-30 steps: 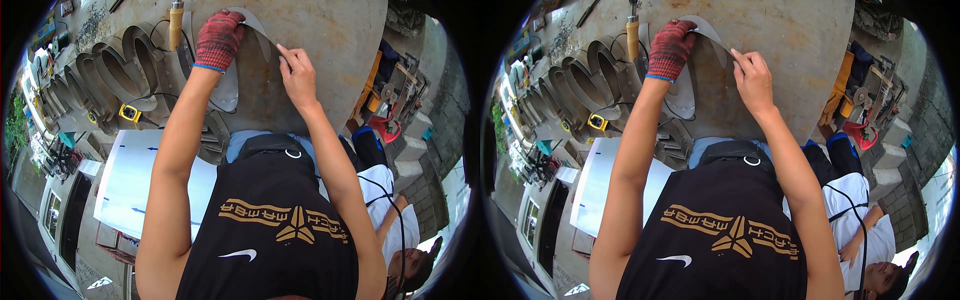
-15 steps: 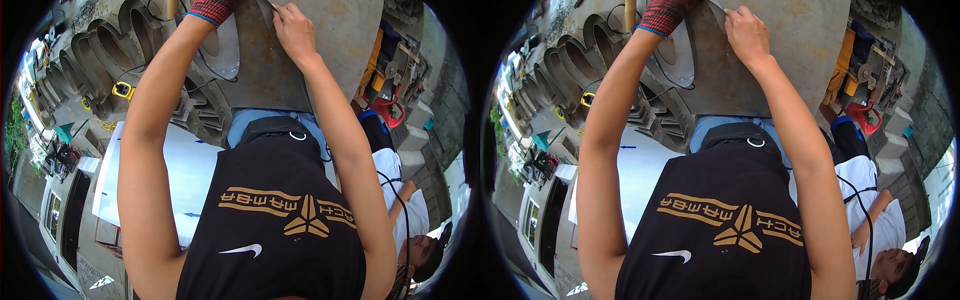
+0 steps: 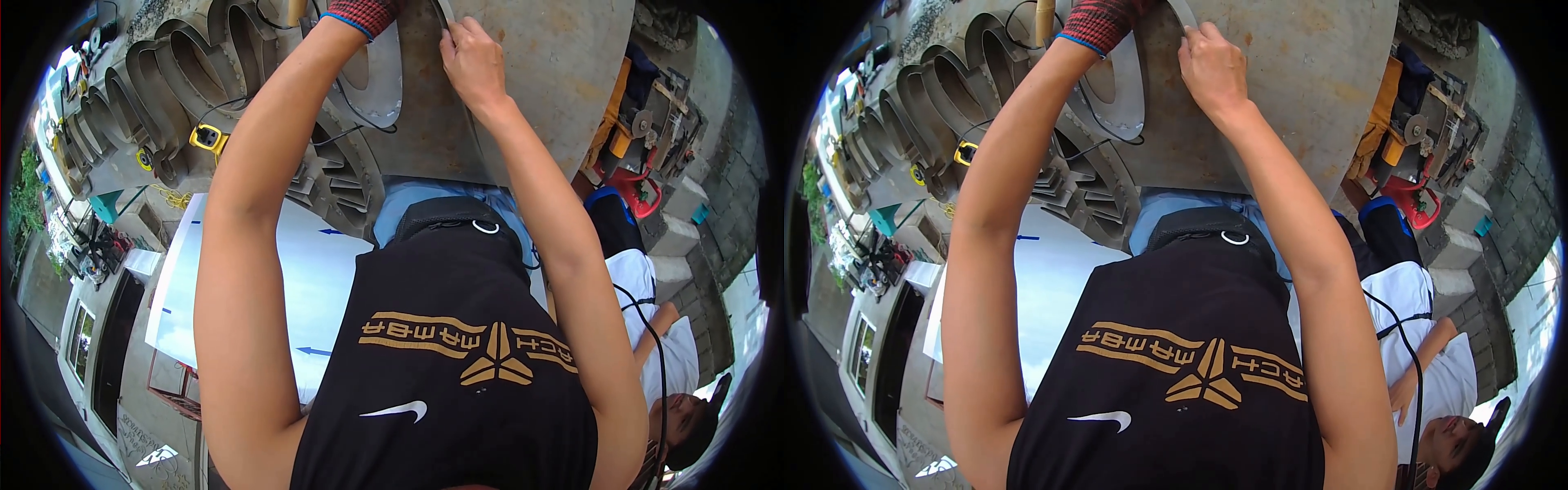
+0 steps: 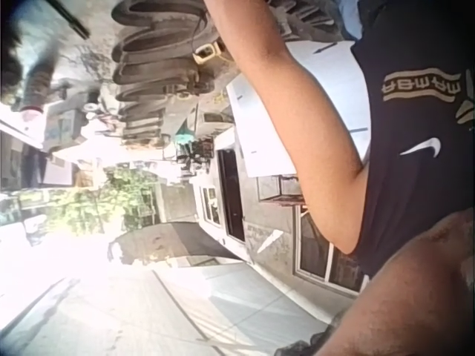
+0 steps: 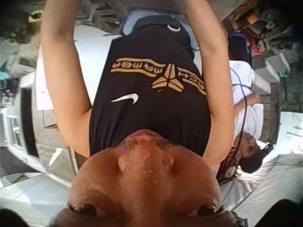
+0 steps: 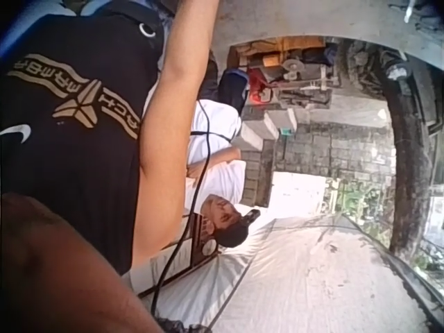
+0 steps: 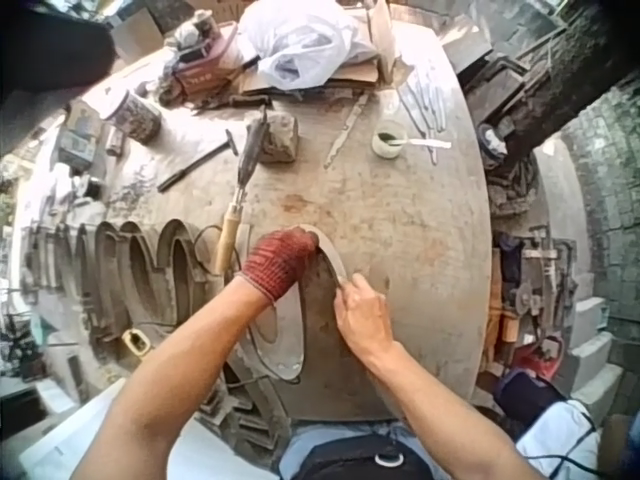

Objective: Fabricating large metal sign letters by attaching side strips using a heat bonding tool or soldering iron.

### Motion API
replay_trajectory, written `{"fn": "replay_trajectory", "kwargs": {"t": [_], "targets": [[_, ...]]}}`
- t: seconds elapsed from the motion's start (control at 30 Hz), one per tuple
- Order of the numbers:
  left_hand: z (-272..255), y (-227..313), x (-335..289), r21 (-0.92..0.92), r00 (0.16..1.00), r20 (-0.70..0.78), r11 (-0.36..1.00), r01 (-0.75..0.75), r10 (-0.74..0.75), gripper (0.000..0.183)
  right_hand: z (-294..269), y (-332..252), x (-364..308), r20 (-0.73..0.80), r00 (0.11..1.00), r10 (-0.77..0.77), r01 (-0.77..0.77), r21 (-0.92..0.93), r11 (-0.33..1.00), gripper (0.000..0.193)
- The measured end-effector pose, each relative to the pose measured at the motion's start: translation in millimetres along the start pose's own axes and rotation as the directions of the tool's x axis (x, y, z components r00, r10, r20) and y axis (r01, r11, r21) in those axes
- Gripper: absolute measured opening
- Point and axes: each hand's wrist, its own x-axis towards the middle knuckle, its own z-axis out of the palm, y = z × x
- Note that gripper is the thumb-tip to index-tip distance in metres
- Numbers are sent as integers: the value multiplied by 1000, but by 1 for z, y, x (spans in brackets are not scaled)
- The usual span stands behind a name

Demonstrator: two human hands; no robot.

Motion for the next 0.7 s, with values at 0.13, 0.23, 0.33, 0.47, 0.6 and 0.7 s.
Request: {"fn": "replay_trajectory", "kwargs": {"t": [0.13,0.23,0.33,0.47,0.6,0.7], "targets": [[-3,3,-1,24,1000,-12,1000,-19,19,17,4,-2,-3,19,1000,15,-15,7,1000,23],[-5,3,-2,34,1000,27,999,-2,1,16,7,-6,-4,17,1000,11,-11,11,1000,23],[-4,2,0,49,999,41,999,2,-4,16,8,-9,-4,21,999,26,-26,-5,1000,23],[-3,2,-1,68,999,41,998,1,-4,16,8,-11,-4,9,1000,28,-28,-8,1000,23],[-1,2,-4,56,1000,3,998,-5,4,16,1,-5,-4,18,999,34,-33,-42,999,24],[-8,8,-4,-12,999,-4,999,36,-36,15,0,-1,-5,44,998,55,-54,-28,998,24]]}}
